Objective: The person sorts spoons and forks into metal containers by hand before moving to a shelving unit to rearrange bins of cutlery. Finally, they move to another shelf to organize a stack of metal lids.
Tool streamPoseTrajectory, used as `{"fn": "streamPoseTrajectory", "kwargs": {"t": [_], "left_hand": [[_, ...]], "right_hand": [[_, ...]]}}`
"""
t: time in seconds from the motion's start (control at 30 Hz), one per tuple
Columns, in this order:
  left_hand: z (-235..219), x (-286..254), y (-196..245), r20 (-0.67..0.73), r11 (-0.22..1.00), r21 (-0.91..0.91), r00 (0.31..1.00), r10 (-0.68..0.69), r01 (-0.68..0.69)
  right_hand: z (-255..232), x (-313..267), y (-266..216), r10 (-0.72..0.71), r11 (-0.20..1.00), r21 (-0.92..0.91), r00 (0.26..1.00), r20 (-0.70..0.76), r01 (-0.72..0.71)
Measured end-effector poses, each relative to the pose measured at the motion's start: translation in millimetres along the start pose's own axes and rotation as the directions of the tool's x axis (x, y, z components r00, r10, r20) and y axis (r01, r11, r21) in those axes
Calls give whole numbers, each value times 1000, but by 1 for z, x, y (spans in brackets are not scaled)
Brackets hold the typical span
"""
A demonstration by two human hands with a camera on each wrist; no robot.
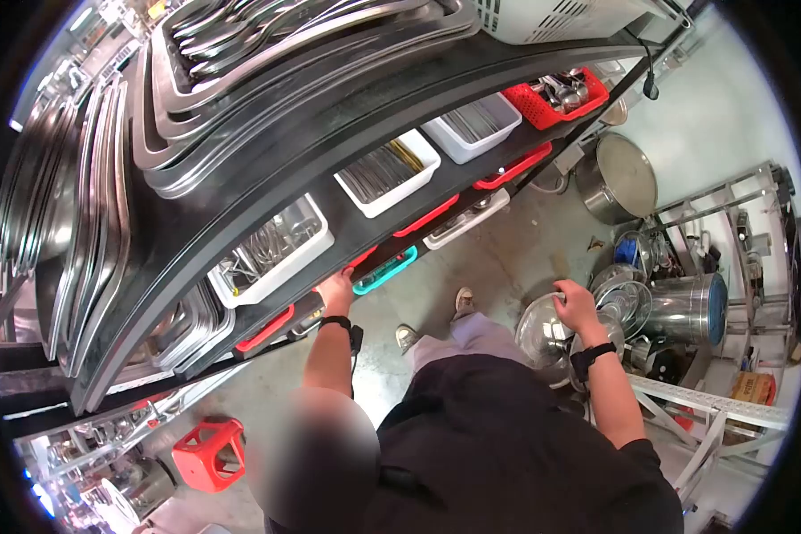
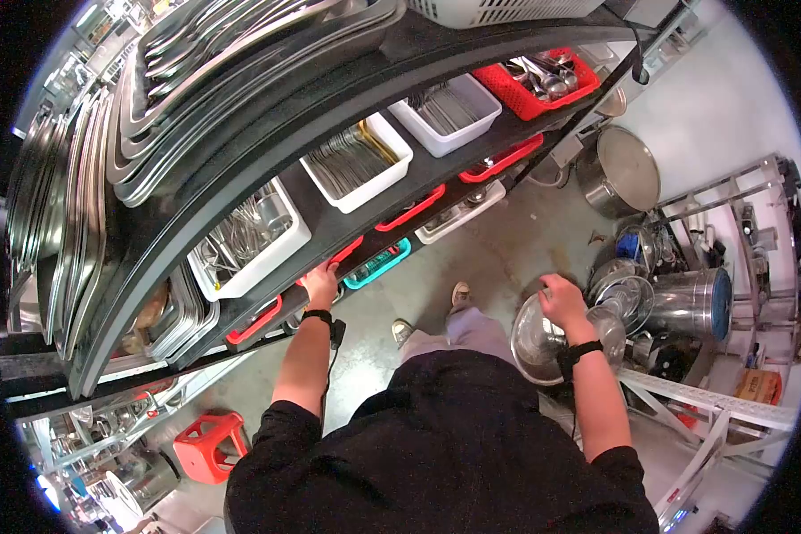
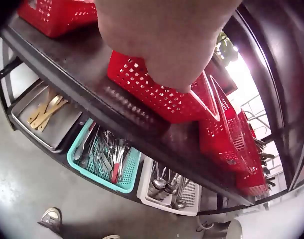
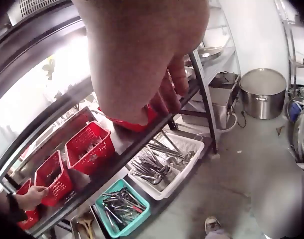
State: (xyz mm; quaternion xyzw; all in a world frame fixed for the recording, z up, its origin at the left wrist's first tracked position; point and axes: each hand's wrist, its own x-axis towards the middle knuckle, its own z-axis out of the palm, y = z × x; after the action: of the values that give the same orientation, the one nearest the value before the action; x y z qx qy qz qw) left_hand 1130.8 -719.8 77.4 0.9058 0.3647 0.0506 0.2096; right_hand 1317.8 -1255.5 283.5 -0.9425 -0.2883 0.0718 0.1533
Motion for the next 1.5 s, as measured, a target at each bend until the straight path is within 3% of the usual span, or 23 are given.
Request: {"fn": "streamPoseTrajectory", "kwargs": {"t": [0.1, 0.23, 0.33, 0.63, 0.7, 0.73, 0.77, 0.87, 1.0, 1.03, 1.07, 1.1, 1.17, 1.33, 1.47, 1.5], "left_hand": [[-6, -10, -10, -94, 999, -23, 995, 29, -32], [-32, -14, -9, 73, 999, -42, 997, -20, 23], [-21, -11, -15, 10, 1000, 12, 1000, -8, 8], [-26, -10, -2, 104, 994, 83, 991, -79, 71], [-23, -13, 10, 65, 976, 170, 987, -148, 135], [-27, -19, 26, 32, 971, 116, 976, -213, 208], [-7, -23, 17, -72, 988, 39, 987, -144, 147], [7, -43, 61, -27, 974, 117, 981, -190, 192], [35, -67, 120, 82, 991, 88, 991, -106, 99], [36, -71, 140, 282, 991, 53, 950, -132, 122], [34, -75, 162, 469, 988, 21, 871, -147, 156], [30, -81, 182, 461, 986, 25, 873, -159, 166], [19, -91, 219, 519, 994, -104, 855, 21, 38], [-23, -122, 269, 459, 994, -49, 886, -63, 96], [-36, -168, 253, 366, 988, -6, 920, -144, 157], [-41, -182, 250, 384, 984, 83, 906, -178, 158]], "right_hand": [[7, 3, 6, 28, 998, 55, 1000, 13, -29], [22, 11, 21, -15, 997, 75, 1000, -15, 16], [14, 22, 20, -8, 998, 58, 999, 37, 6], [15, 31, 54, -5, 996, 91, 1000, 28, 3], [19, 34, 68, -21, 996, 83, 999, 40, 17], [20, 36, 77, -34, 997, 78, 998, 52, 29], [20, 41, 87, -40, 996, 84, 998, 41, 36], [18, 57, 116, -20, 991, 137, 999, 31, 15], [22, 84, 155, 76, 963, 258, 997, 31, -82], [26, 92, 165, 68, 960, 271, 997, 18, -71], [27, 99, 172, 58, 957, 284, 998, 4, -57], [28, 106, 177, 45, 956, 290, 999, 7, -45], [31, 122, 180, 2, 942, 335, 997, 79, -29], [55, 163, 173, -186, 909, 400, 973, 138, 117], [75, 187, 150, -396, 847, 444, 905, 158, 293], [79, 192, 142, -446, 827, 450, 881, 158, 337]]}}
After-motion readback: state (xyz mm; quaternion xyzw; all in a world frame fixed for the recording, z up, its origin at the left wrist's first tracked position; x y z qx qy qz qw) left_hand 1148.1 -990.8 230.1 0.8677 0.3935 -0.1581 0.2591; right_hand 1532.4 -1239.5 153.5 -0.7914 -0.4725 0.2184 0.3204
